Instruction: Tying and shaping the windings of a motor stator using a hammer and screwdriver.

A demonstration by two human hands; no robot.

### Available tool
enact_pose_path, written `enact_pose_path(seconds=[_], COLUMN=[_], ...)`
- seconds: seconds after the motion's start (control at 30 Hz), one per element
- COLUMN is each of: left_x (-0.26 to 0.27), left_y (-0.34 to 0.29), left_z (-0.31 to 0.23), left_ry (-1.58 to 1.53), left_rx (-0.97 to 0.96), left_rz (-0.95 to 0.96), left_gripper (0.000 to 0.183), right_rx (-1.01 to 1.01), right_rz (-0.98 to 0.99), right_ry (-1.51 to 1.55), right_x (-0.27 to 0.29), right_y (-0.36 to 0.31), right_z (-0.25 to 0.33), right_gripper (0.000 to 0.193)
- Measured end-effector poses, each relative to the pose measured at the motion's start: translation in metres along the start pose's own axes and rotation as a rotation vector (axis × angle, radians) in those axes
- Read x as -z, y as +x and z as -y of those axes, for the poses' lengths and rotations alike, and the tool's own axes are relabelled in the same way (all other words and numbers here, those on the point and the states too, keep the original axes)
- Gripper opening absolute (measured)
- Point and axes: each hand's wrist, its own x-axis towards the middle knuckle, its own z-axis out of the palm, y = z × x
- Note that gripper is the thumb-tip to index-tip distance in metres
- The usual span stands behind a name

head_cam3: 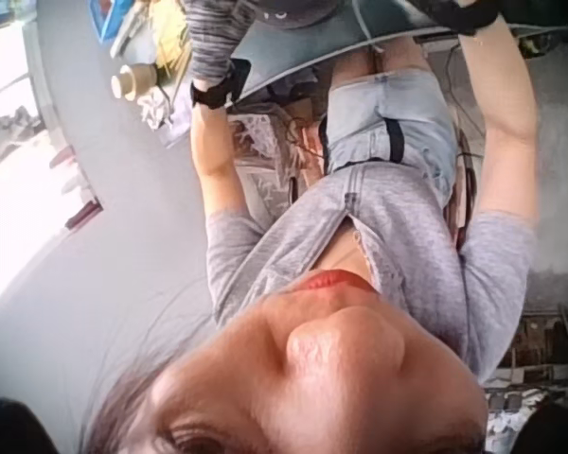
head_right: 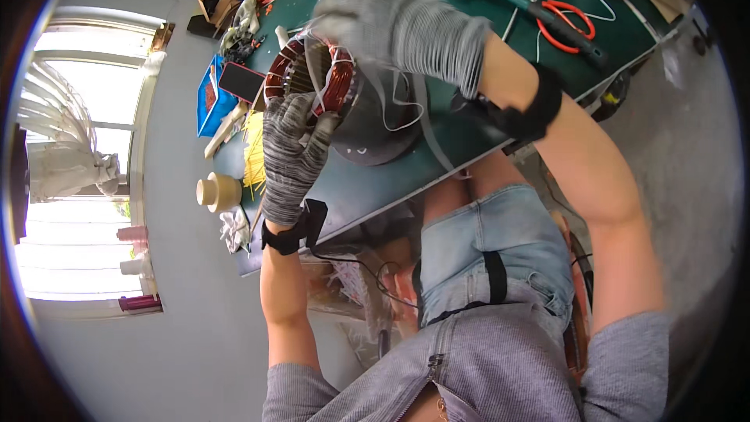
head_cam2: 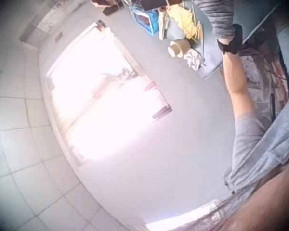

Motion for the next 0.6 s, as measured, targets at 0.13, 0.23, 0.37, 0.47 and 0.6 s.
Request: enact_pose_path(seconds=[0.13,0.23,0.37,0.47,0.6], left_x=[0.019,0.019,0.018,0.019,0.02], left_y=[0.002,0.003,0.006,0.005,0.006], left_z=[0.004,0.002,0.0,-0.002,-0.005], left_ry=[-0.072,-0.096,-0.133,-0.105,-0.107], left_rx=[0.099,0.182,0.227,0.164,0.253], left_rz=[0.08,0.154,0.177,0.189,0.219], left_gripper=[0.027,0.031,0.03,0.025,0.024], right_rx=[-0.867,-0.742,-0.864,-1.09,-0.994], right_rz=[0.107,-0.194,-0.103,0.009,-0.289], right_ry=[0.022,0.237,0.414,0.131,0.557], right_x=[0.012,0.01,0.016,0.041,0.034], right_y=[-0.028,-0.045,-0.057,-0.094,-0.047], right_z=[0.047,0.089,0.085,0.05,0.103], right_gripper=[0.03,0.029,0.034,0.036,0.041])
